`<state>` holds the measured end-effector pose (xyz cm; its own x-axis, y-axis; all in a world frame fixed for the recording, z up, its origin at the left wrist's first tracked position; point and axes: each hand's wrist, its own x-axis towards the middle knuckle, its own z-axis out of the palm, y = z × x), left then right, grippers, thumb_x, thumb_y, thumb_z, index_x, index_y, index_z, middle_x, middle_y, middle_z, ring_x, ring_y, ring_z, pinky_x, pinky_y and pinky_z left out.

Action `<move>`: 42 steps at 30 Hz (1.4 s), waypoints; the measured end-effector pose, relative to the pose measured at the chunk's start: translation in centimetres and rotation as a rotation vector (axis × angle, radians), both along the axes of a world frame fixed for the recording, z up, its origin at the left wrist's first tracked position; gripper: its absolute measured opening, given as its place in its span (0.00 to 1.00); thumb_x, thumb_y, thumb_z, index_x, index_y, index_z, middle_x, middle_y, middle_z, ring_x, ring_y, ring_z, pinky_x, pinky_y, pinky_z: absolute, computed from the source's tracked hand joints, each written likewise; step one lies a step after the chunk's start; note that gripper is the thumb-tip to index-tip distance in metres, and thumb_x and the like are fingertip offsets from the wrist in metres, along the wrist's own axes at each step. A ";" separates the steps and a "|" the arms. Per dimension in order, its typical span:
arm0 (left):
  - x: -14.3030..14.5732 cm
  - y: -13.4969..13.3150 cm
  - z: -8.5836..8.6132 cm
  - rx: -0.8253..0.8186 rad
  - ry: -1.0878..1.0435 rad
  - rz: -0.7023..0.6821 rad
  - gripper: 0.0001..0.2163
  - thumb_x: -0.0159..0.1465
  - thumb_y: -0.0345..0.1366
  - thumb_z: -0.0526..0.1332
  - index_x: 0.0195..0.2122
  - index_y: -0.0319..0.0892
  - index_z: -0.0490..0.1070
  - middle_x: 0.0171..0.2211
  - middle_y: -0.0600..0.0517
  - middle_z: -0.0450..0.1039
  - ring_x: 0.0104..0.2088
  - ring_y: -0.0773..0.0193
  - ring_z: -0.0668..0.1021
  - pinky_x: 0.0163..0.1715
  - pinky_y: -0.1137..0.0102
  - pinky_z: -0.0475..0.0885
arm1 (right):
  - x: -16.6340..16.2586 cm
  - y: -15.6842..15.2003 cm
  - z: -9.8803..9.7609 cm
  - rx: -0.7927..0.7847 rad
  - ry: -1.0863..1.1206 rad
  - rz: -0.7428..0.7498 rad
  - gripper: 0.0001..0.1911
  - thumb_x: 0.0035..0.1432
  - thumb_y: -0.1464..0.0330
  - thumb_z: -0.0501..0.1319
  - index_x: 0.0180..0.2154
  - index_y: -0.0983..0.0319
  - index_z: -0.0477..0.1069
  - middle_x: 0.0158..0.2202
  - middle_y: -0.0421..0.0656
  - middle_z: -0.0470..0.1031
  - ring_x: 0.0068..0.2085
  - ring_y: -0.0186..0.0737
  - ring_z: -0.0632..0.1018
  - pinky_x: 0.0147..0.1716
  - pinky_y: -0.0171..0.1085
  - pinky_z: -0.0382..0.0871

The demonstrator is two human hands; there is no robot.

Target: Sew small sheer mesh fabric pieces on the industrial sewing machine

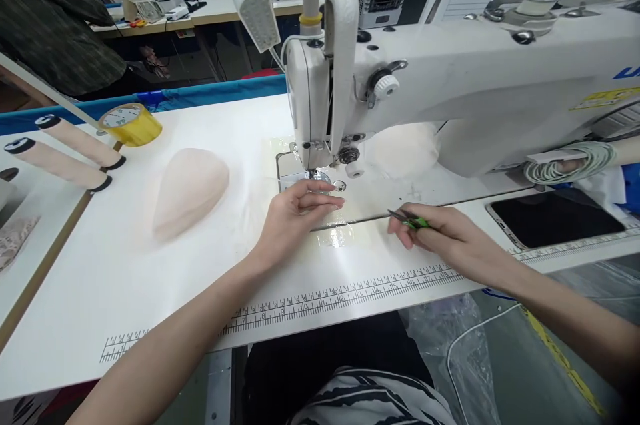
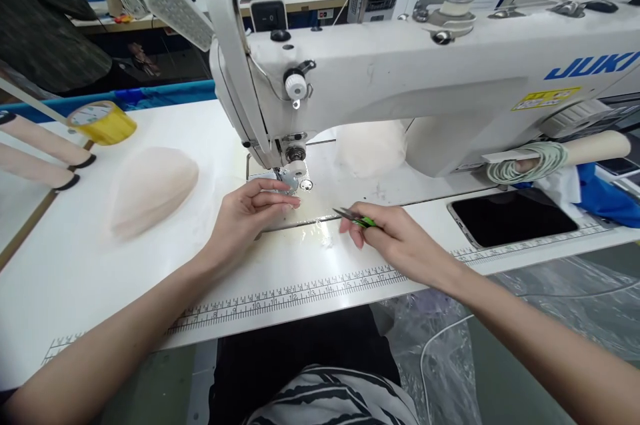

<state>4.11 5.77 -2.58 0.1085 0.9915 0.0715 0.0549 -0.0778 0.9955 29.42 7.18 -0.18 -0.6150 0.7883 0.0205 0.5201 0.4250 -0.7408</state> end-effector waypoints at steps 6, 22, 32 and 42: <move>-0.2 0.2 0.3 -0.065 -0.047 0.025 0.10 0.61 0.36 0.67 0.44 0.43 0.73 0.38 0.51 0.81 0.43 0.62 0.81 0.44 0.70 0.76 | -2.2 0.5 -1.4 0.566 -0.195 -0.044 0.21 0.69 0.59 0.50 0.57 0.63 0.66 0.42 0.48 0.74 0.40 0.47 0.74 0.36 0.41 0.68; -0.3 0.1 0.3 -0.096 0.001 0.013 0.10 0.61 0.32 0.65 0.44 0.43 0.74 0.38 0.51 0.81 0.35 0.65 0.81 0.30 0.75 0.76 | -5.0 2.3 -2.4 0.829 -0.226 0.042 0.12 0.69 0.66 0.52 0.39 0.66 0.69 0.30 0.45 0.71 0.29 0.41 0.70 0.31 0.39 0.61; -0.1 0.0 0.3 -0.064 0.022 0.023 0.11 0.61 0.35 0.65 0.45 0.41 0.74 0.38 0.49 0.81 0.39 0.59 0.82 0.38 0.68 0.78 | -5.2 1.8 -2.0 0.400 0.204 -0.025 0.12 0.61 0.67 0.63 0.47 0.60 0.70 0.43 0.44 0.76 0.39 0.40 0.77 0.33 0.36 0.73; -0.3 0.1 0.3 -0.087 0.025 0.023 0.18 0.61 0.32 0.64 0.53 0.42 0.71 0.39 0.50 0.80 0.41 0.58 0.81 0.45 0.63 0.78 | -6.6 3.3 -2.6 0.612 0.349 0.161 0.14 0.59 0.80 0.58 0.42 0.60 0.73 0.33 0.40 0.78 0.33 0.36 0.77 0.34 0.37 0.71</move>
